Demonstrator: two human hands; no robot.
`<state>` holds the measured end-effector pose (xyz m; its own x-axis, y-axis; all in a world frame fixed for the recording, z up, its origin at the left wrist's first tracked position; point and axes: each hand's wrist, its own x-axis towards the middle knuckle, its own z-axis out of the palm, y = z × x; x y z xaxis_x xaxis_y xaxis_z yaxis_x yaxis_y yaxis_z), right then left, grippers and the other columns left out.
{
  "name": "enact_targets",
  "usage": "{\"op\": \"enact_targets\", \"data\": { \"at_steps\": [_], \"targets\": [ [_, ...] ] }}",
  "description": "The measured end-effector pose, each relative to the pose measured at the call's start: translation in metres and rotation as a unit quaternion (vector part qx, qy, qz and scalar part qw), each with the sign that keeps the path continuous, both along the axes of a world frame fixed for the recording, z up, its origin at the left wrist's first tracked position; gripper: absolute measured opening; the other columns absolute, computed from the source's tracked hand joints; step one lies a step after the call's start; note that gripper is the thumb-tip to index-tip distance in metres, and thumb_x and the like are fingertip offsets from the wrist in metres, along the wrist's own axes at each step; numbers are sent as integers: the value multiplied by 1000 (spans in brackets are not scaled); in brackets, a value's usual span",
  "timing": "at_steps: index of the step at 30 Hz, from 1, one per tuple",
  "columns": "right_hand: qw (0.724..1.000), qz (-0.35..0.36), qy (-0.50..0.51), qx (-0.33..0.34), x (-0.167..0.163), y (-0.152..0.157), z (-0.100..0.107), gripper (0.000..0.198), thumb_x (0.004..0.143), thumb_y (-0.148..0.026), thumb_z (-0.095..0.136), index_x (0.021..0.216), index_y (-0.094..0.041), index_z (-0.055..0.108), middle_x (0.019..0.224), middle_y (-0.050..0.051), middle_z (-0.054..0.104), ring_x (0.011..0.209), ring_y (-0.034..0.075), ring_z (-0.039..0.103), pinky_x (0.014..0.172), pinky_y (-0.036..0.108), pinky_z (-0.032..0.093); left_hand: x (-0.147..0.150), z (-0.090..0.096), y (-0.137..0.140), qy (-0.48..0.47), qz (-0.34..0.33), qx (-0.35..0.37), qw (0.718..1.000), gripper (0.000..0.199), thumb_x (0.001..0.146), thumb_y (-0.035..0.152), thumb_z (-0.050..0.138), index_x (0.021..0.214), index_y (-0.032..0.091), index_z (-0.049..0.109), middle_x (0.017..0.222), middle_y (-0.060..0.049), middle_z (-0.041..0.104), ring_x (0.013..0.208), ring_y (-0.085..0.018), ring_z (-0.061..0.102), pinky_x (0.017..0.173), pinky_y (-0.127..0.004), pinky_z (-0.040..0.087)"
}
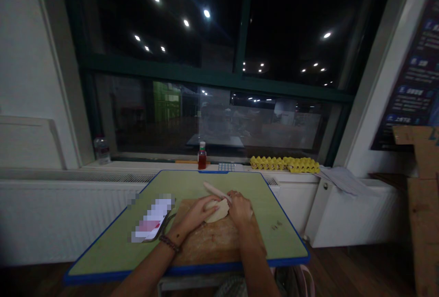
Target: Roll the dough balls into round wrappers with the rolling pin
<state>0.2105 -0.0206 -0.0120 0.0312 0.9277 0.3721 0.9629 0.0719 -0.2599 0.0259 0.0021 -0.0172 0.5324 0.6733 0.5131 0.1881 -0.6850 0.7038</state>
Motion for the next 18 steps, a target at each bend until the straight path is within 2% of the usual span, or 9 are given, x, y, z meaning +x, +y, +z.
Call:
{"op": "enact_targets", "data": {
  "at_steps": [4, 9, 11, 14, 16, 18],
  "targets": [
    [998, 54, -28, -18, -2, -6, 5, 45, 78, -1, 43, 112, -24, 63, 111, 5, 67, 104, 15, 61, 83, 24, 40, 0, -2, 2, 1, -3, -10, 1000, 25, 87, 36, 57, 107, 21, 65, 108, -3, 70, 103, -20, 61, 95, -29, 44],
    [997, 71, -35, -9, 0, -8, 6, 50, 74, 1, 42, 109, -25, 65, 109, 3, 66, 104, 15, 59, 83, 24, 39, 0, 0, 1, 1, 11, -14, 1000, 25, 86, 38, 58, 103, 20, 66, 104, -3, 70, 99, -20, 62, 92, -29, 44],
    [996, 81, -22, 6, 2, -6, 4, 44, 79, -2, 42, 107, -25, 66, 107, 3, 67, 104, 16, 59, 86, 24, 39, 0, 1, 0, 2, 11, -10, 1000, 24, 87, 37, 57, 102, 20, 66, 103, -3, 71, 99, -20, 62, 91, -28, 44],
    [995, 86, 8, 45, 6, -1, -1, 31, 92, -16, 39, 102, -23, 67, 104, 4, 68, 102, 16, 59, 89, 25, 38, 0, 3, -2, 3, 11, -6, 1000, 24, 89, 37, 53, 103, 21, 66, 103, -2, 70, 98, -19, 62, 91, -28, 44],
    [995, 75, 27, 53, 9, 3, -6, 31, 97, -25, 36, 101, -22, 67, 103, 5, 69, 100, 16, 60, 90, 25, 39, 0, 3, -3, 0, 15, -5, 1000, 25, 91, 38, 51, 102, 21, 66, 103, -2, 70, 99, -19, 62, 92, -28, 44],
    [997, 56, 33, 34, 12, 6, -10, 34, 98, -28, 34, 101, -20, 67, 102, 6, 70, 98, 17, 62, 88, 25, 41, 0, 3, -3, -4, 20, -6, 1000, 26, 92, 38, 49, 101, 21, 66, 102, -3, 70, 99, -20, 61, 92, -28, 44]
  ]
}}
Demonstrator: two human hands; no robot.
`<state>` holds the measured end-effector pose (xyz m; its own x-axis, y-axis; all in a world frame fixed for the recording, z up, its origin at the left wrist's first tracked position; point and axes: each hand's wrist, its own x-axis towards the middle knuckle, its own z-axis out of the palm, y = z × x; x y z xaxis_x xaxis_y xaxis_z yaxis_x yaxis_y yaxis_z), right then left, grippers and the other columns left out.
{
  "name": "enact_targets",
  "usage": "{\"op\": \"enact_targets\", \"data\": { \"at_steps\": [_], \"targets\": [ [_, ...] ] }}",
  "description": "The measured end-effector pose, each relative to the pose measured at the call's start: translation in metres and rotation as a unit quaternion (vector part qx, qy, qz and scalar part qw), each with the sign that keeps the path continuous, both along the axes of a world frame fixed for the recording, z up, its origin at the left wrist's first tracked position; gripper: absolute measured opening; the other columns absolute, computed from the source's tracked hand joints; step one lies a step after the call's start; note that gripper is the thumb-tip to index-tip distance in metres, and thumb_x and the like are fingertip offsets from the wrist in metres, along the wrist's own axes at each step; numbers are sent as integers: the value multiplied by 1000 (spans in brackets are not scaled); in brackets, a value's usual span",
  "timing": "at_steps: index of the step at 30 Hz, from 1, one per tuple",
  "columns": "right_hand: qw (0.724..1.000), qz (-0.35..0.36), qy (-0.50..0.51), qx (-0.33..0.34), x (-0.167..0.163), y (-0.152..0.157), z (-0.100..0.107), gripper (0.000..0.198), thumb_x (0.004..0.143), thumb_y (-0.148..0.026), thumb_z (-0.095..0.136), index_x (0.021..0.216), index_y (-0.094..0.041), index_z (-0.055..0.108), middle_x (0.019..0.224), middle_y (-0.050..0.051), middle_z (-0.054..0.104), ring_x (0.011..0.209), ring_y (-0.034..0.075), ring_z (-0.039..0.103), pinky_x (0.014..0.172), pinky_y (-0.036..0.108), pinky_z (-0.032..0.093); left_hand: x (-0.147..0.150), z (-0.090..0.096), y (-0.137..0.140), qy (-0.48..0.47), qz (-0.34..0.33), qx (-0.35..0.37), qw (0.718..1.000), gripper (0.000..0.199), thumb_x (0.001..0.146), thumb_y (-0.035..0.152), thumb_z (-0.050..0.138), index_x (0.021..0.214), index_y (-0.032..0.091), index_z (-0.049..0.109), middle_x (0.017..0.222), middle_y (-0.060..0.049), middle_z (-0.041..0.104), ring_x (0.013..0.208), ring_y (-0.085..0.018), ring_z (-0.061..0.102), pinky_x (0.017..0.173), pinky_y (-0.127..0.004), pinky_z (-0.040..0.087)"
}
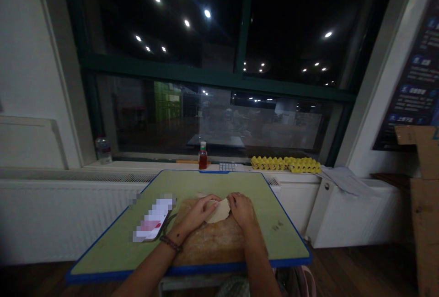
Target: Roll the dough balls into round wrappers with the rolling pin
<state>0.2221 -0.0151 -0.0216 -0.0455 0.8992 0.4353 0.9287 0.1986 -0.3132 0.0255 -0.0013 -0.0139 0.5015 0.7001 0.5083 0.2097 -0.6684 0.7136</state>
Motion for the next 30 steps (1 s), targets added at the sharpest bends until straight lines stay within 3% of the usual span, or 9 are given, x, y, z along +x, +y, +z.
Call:
{"op": "enact_targets", "data": {
  "at_steps": [4, 8, 16, 30],
  "targets": [
    [999, -21, 21, -20, 1, -2, -3, 41, 99, -33, 30, 103, -19, 68, 106, 8, 71, 98, 18, 64, 86, 26, 42, 0, -1, 1, -8, 3, -8, 1000, 28, 93, 40, 45, 105, 22, 62, 104, -3, 68, 101, -20, 60, 92, -30, 44],
    [998, 21, 66, 8, -2, -12, 1, 43, 100, -36, 27, 105, -20, 67, 108, 6, 70, 100, 17, 63, 87, 25, 41, 0, -5, 3, -11, 26, -19, 999, 26, 95, 40, 41, 103, 21, 57, 97, -2, 65, 93, -18, 59, 84, -29, 46],
    [996, 73, 38, 28, -10, -34, 17, 25, 94, -40, 46, 100, -24, 64, 96, 1, 71, 89, 18, 64, 81, 26, 41, -1, -10, 8, 13, 53, -8, 998, 21, 96, 34, 35, 94, 22, 52, 85, 0, 59, 81, -17, 56, 75, -26, 44],
    [995, 93, 19, 7, -20, -43, 33, 31, 97, -39, 41, 97, -26, 69, 96, 1, 74, 87, 17, 66, 76, 23, 42, -3, -6, 8, 30, 13, -4, 999, 29, 96, 42, 36, 84, 21, 51, 77, 1, 55, 76, -15, 53, 69, -25, 43]
  ]
}}
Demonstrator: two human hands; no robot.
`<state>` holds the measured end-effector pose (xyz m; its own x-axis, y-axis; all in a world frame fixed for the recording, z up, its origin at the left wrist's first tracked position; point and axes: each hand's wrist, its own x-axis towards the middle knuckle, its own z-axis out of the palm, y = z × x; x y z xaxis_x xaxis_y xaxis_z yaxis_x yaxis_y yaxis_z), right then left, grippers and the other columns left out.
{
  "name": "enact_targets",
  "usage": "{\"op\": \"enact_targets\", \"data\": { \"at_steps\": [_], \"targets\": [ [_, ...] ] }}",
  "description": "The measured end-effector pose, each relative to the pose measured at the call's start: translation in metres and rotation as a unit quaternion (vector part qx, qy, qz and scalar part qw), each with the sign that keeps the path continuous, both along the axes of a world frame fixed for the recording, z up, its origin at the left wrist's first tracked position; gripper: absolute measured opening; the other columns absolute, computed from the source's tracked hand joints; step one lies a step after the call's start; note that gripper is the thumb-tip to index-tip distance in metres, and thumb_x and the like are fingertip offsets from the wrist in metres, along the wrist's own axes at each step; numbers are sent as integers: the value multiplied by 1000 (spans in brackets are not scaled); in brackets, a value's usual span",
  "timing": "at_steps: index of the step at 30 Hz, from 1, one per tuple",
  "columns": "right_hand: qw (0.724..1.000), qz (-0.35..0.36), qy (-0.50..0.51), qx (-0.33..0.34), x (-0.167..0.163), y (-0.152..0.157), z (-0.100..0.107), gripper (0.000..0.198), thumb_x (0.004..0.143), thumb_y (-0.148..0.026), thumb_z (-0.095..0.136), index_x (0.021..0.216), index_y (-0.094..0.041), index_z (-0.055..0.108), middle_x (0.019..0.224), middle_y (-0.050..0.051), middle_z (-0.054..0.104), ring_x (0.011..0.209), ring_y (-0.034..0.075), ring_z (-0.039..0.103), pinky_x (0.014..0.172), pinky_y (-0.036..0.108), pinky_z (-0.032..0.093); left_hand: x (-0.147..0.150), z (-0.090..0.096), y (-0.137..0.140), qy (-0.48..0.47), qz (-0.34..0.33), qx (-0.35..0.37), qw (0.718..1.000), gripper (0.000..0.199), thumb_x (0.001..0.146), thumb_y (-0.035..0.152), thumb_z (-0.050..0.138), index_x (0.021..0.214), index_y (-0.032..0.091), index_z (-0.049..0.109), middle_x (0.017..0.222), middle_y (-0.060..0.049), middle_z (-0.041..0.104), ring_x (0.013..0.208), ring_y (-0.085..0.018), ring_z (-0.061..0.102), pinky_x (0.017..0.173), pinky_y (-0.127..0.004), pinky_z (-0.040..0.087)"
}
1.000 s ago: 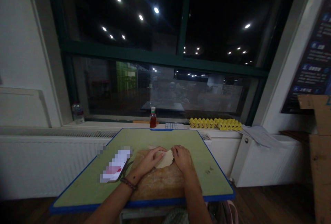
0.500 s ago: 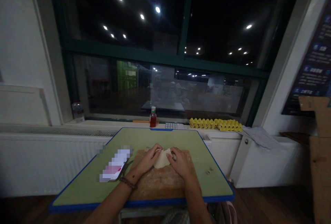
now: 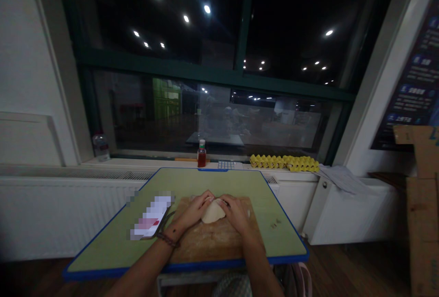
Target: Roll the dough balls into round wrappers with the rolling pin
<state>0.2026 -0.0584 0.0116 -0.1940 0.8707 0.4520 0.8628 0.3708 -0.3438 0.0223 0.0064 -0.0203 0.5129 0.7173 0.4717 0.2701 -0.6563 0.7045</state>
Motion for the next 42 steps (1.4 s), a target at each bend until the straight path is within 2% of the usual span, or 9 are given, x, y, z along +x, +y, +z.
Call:
{"op": "enact_targets", "data": {
  "at_steps": [4, 7, 9, 15, 21, 27, 30, 38, 42],
  "targets": [
    [1000, -8, 7, -12, -5, -3, 6, 29, 96, -34, 41, 96, -24, 69, 94, 2, 74, 85, 17, 67, 74, 23, 42, 1, 2, -2, -4, -11, -4, 1000, 27, 96, 42, 36, 89, 22, 52, 81, 1, 57, 78, -15, 55, 71, -26, 44],
    [999, -23, 29, -6, -5, -1, 5, 29, 95, -34, 41, 94, -23, 68, 89, 2, 73, 81, 17, 66, 71, 23, 41, 1, 0, -2, -30, -5, -59, 998, 27, 94, 43, 40, 108, 23, 50, 80, 2, 60, 75, -16, 57, 66, -25, 45],
    [998, -25, 63, 3, -4, 1, 2, 29, 95, -35, 41, 93, -22, 66, 87, 2, 72, 78, 16, 65, 69, 22, 41, 1, -2, 0, -55, 12, -91, 994, 32, 92, 45, 44, 114, 22, 48, 77, 2, 61, 72, -16, 57, 62, -25, 45],
    [985, -17, 168, 20, 0, 5, -2, 32, 95, -39, 37, 90, -20, 63, 79, 2, 68, 68, 15, 61, 61, 22, 41, 1, -3, 8, -61, 10, -54, 997, 37, 91, 49, 46, 85, 16, 62, 85, -4, 67, 79, -18, 58, 71, -27, 46],
    [995, 9, 101, -3, -2, -1, 3, 30, 95, -36, 38, 92, -22, 65, 84, 2, 71, 76, 16, 64, 68, 22, 43, 0, -2, 6, -19, 69, 14, 997, 39, 94, 46, 40, 78, 18, 63, 77, -3, 66, 74, -18, 57, 67, -27, 43],
    [996, 13, 84, -15, -2, -4, 7, 28, 95, -32, 41, 89, -22, 66, 84, 1, 72, 78, 16, 65, 70, 21, 42, 2, 3, 2, 3, 55, 33, 998, 36, 95, 42, 38, 76, 19, 58, 74, -1, 61, 72, -17, 55, 67, -27, 41],
    [995, 32, 97, -9, 0, -1, 1, 28, 95, -33, 42, 91, -21, 67, 87, 1, 72, 80, 15, 65, 72, 20, 43, 1, 2, 4, 5, 36, 23, 999, 38, 96, 45, 36, 75, 19, 56, 73, 0, 59, 71, -16, 54, 65, -26, 40],
    [992, 75, 101, -11, 6, 25, -35, 27, 96, -37, 44, 98, -24, 67, 100, 3, 71, 95, 18, 62, 87, 26, 44, -1, -1, 4, 55, 23, 46, 997, 36, 96, 40, 37, 76, 19, 58, 75, -1, 62, 73, -16, 56, 66, -26, 40],
    [990, 100, 94, 26, 7, 33, -43, 26, 96, -36, 45, 92, -22, 66, 93, 5, 68, 90, 18, 62, 84, 28, 45, 1, -2, 3, 69, 15, 45, 996, 32, 95, 36, 37, 78, 19, 58, 80, -3, 64, 78, -17, 57, 71, -27, 43]
  ]
}}
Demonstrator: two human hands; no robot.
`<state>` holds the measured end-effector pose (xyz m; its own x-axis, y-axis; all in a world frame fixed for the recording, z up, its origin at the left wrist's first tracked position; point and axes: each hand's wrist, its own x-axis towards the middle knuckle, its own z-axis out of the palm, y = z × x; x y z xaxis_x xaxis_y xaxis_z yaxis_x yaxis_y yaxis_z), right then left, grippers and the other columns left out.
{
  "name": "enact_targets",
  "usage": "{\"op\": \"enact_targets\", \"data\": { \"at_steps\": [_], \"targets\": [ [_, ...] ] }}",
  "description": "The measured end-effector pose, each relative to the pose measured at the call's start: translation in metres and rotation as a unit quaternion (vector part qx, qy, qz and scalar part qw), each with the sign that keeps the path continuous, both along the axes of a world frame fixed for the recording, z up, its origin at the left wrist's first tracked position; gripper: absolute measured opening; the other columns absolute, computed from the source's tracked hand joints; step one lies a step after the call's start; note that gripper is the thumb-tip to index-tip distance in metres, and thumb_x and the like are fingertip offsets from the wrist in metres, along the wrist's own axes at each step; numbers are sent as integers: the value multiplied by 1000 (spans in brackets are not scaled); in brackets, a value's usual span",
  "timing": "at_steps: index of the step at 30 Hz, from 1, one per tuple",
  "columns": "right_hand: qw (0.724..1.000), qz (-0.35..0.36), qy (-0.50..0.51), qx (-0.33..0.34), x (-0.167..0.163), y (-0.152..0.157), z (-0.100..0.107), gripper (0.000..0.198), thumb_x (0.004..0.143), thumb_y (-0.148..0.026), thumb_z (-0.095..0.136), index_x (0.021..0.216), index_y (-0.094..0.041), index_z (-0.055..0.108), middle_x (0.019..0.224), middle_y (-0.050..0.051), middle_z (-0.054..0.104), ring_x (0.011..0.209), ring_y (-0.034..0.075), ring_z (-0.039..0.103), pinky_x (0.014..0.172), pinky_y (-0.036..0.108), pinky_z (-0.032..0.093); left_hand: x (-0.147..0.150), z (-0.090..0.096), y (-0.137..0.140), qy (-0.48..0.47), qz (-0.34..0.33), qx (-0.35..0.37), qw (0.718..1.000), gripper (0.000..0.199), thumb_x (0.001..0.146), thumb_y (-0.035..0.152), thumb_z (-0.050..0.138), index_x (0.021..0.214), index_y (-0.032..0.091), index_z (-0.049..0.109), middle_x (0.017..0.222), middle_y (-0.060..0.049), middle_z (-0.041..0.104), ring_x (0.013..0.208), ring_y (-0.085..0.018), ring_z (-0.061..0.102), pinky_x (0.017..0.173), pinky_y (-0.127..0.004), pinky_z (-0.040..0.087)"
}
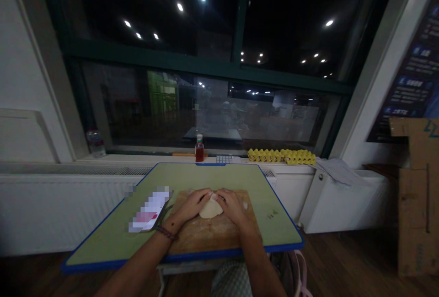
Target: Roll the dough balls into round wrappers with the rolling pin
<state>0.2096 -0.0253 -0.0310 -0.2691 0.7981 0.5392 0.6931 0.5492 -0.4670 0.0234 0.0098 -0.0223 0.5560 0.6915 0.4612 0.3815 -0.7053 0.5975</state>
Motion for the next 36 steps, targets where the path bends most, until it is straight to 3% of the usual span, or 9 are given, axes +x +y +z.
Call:
{"op": "enact_targets", "data": {
  "at_steps": [3, 6, 9, 12, 16, 27, 31, 36],
  "targets": [
    [1000, 13, 15, 22, 1, 2, 0, 25, 96, -37, 45, 88, -22, 63, 94, 5, 64, 91, 18, 60, 83, 29, 45, 3, 0, -1, -8, -4, -4, 1000, 32, 96, 36, 35, 82, 19, 58, 84, -4, 66, 81, -17, 58, 76, -28, 45],
    [997, 30, 63, 38, 1, 0, 1, 20, 95, -35, 48, 87, -22, 60, 113, 7, 61, 112, 19, 54, 93, 31, 42, 4, 0, -4, -24, -6, -6, 1000, 35, 97, 38, 32, 85, 19, 59, 88, -5, 67, 84, -18, 60, 81, -29, 46],
    [994, 40, 93, 32, 1, -1, 2, 14, 93, -31, 50, 87, -22, 59, 124, 7, 56, 121, 19, 49, 97, 32, 40, 4, -1, -6, -23, 5, -14, 1000, 31, 93, 44, 44, 90, 19, 62, 92, -5, 68, 89, -20, 60, 84, -30, 47],
    [994, 36, 106, 21, 0, -2, 4, 12, 91, -31, 52, 86, -23, 60, 118, 6, 59, 109, 18, 56, 91, 31, 43, 3, -1, -7, -31, 3, -23, 999, 32, 86, 48, 55, 94, 19, 63, 94, -4, 68, 90, -21, 60, 83, -30, 47],
    [991, 32, 131, 5, 1, -1, 4, 14, 92, -34, 52, 87, -23, 60, 99, 3, 64, 92, 17, 59, 82, 29, 45, 3, 2, -7, -49, -44, -44, 997, 31, 91, 45, 49, 91, 17, 62, 88, -3, 66, 83, -18, 59, 75, -27, 46],
    [996, 24, 76, 24, -3, -14, 19, 18, 94, -34, 50, 85, -23, 61, 88, 1, 63, 85, 15, 59, 77, 26, 44, 5, 0, -3, -41, -13, -31, 999, 33, 96, 38, 35, 81, 18, 58, 83, -3, 65, 78, -16, 57, 74, -26, 45],
    [998, 43, 48, 25, -3, -10, 12, 19, 95, -33, 49, 86, -22, 62, 89, 1, 63, 87, 16, 59, 80, 26, 44, 4, -1, -1, -10, 10, -16, 1000, 32, 94, 35, 37, 75, 19, 57, 76, -2, 64, 74, -16, 58, 71, -26, 45],
    [999, 39, 6, 26, -1, -2, 3, 21, 96, -33, 48, 84, -23, 62, 87, 1, 63, 84, 15, 59, 78, 26, 44, 3, 0, -1, 4, -6, -20, 1000, 30, 92, 32, 38, 81, 19, 63, 83, -4, 70, 78, -18, 60, 76, -27, 46]
  ]
}}
